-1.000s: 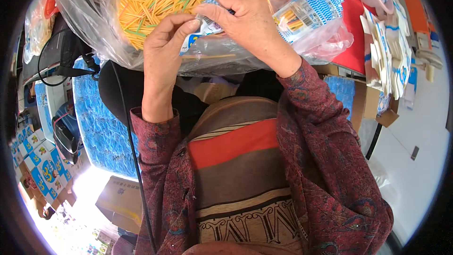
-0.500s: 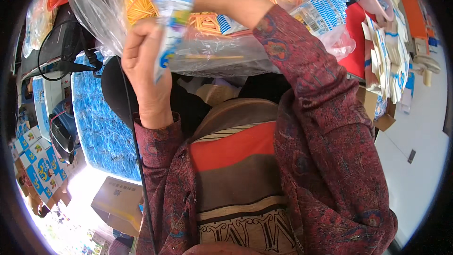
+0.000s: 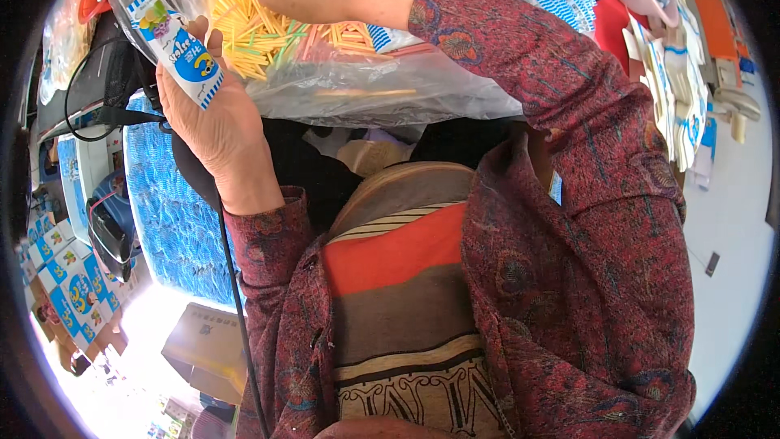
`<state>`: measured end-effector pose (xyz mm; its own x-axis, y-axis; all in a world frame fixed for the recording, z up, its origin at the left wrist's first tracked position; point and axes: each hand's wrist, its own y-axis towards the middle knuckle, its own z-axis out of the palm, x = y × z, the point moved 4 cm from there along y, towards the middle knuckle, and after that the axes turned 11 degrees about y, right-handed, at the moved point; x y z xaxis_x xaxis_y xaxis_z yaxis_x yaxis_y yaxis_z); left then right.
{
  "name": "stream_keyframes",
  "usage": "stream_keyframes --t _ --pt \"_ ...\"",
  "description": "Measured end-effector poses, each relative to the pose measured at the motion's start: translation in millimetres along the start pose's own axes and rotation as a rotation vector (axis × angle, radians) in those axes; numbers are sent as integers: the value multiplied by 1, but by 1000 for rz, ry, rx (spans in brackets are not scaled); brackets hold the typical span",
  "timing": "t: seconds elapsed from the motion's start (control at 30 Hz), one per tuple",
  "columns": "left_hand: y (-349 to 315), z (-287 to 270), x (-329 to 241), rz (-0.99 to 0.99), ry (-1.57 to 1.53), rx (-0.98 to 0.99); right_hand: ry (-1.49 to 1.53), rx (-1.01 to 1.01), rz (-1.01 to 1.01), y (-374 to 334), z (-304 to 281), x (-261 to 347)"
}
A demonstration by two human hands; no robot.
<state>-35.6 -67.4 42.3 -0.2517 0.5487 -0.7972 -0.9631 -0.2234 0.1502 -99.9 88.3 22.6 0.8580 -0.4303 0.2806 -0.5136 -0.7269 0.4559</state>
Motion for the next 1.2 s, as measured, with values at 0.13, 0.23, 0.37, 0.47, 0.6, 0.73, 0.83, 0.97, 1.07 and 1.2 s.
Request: stream_keyframes --t 0.13,0.23,0.37,0.47,0.6,0.73,0.83,0.97,1.07,1.2 --pt "2 -5 5 23 199 38 62 66 68 0 2 -9" --pt "3 -7 12 -12 171 6 65 79 115 -3 4 -14" --pt "3 -8 15 -25 179 -6 48 5 106 -4 4 -8" --pt "4 -8 15 -23 171 -5 -1 -85 27 -5 1 -3" --pt "4 -6 13 -35 86 10 39 62 166 3 5 -13" --pt "4 -6 14 -48 152 8 107 44 368 7 -4 -24" --pt "3 -11 18 -63 188 -6 732 -60 1003 17 -30 -8" --pt "2 1 28 -191 15 -6 1319 -479 971 12 -23 -26" --pt "1 22 47 -399 -262 -12 1518 -619 952 1 -23 -27" --pt "10 46 61 -401 -474 128 1548 -755 978 6 -25 10"
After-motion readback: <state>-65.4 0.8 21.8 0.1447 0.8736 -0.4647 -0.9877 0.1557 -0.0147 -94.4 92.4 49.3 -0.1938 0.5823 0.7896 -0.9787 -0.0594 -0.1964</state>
